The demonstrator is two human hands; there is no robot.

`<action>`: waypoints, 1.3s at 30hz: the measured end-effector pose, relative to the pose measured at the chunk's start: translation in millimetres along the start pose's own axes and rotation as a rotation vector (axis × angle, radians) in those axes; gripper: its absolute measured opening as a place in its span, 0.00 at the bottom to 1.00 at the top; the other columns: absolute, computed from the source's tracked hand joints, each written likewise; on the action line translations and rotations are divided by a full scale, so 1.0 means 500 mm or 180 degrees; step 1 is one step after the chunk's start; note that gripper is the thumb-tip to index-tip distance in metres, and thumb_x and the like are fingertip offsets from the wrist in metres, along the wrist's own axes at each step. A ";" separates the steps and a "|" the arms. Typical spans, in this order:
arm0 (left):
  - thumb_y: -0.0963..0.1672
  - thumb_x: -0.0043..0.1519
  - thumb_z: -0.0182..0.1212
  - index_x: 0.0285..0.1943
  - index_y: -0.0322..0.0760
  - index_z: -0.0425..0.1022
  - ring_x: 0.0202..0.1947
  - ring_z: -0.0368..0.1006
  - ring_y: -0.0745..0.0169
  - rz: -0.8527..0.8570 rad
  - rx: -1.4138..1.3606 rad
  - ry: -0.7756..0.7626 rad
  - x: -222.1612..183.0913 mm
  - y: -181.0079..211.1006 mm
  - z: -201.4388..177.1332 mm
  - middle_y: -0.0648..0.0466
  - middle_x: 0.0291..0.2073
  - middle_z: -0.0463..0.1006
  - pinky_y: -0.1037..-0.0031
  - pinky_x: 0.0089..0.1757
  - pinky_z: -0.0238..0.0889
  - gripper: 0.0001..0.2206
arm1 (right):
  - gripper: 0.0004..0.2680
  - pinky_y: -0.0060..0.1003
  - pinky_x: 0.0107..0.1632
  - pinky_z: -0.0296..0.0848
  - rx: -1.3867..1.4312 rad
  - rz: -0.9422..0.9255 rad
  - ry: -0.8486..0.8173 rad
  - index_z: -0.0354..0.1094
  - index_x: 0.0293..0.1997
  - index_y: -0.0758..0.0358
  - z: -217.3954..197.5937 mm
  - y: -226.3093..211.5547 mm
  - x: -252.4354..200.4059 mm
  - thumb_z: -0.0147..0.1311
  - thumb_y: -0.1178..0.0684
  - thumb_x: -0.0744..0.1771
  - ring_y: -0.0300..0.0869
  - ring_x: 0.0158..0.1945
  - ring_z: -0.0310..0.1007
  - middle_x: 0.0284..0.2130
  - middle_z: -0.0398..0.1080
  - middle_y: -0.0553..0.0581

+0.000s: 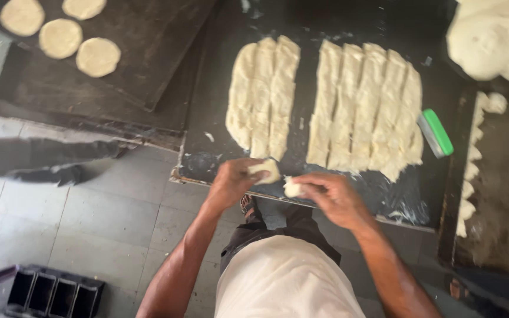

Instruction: The person prepares dough by kneading it on a flat surface, stretching it into a large rectangle, and using a scraper to cut it into strips and then smaller squares, before shaping the pieces and placing them on a metal tray.

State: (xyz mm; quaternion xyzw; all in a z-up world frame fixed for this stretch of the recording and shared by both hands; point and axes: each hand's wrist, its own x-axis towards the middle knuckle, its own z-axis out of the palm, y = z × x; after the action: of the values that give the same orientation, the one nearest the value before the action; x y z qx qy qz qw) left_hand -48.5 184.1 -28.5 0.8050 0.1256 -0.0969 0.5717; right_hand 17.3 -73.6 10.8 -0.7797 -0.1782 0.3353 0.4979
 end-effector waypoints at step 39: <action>0.43 0.59 0.68 0.60 0.31 0.75 0.35 0.82 0.54 0.0809 0.0095 -0.1126 0.121 0.194 0.457 0.41 0.37 0.82 0.65 0.41 0.74 0.20 | 0.17 0.35 0.35 0.81 -0.0189 -0.0077 0.1097 0.67 0.57 0.65 -0.379 0.185 -0.171 0.61 0.54 0.63 0.38 0.38 0.78 0.53 0.66 0.62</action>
State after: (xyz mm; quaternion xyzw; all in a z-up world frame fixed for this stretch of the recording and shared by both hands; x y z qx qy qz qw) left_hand 36.5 -56.8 -34.5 0.7932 -0.0806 -0.1657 0.5804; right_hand 84.1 -291.4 10.4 -0.8378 -0.1094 0.1851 0.5018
